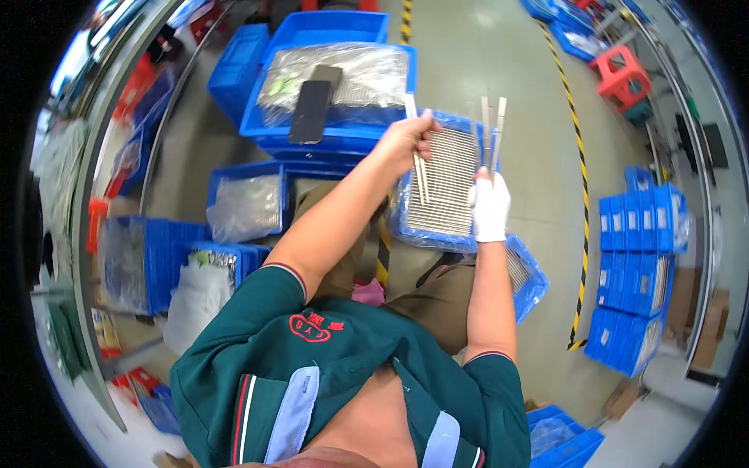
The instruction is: The person sits on the floor and repeatedly picks up bundles of long, thin metal rods from a blue plastic crate. They separate the rods, hold them in their hands, and then place them back into the crate. This process is repeated continuously throughout the video.
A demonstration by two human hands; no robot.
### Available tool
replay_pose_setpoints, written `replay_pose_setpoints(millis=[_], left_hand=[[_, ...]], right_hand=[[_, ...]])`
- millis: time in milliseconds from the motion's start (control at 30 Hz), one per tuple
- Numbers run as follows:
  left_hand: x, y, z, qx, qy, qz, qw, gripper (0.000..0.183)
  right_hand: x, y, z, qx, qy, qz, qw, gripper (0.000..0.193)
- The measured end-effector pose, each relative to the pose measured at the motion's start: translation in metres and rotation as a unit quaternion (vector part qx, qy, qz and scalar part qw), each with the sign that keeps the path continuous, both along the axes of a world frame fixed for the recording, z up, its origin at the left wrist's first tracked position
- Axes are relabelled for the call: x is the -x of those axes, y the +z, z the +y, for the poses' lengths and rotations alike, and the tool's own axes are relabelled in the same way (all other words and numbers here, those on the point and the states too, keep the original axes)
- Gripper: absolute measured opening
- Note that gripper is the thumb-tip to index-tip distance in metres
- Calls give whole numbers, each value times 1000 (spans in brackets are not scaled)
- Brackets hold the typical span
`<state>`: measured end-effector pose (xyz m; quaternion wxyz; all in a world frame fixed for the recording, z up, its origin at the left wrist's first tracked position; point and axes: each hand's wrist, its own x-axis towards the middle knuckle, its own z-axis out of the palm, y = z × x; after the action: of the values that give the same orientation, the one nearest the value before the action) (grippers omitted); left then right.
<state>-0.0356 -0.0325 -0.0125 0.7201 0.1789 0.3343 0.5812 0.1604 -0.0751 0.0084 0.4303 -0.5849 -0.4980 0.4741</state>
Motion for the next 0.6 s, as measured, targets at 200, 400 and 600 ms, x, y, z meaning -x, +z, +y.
replay_pose_setpoints(millis=[200,400,600], left_hand=[[-15,14,10,-1,-20,-81,997,33],[-21,13,13,-8,-24,-115,993,31],[-35,14,13,-26,-30,-44,998,28]], right_hand=[[-9,-5,-11,-29,42,-51,997,24],[-8,-4,-11,-25,23,-87,996,21],[-19,-10,-7,-10,-9,-95,995,16]])
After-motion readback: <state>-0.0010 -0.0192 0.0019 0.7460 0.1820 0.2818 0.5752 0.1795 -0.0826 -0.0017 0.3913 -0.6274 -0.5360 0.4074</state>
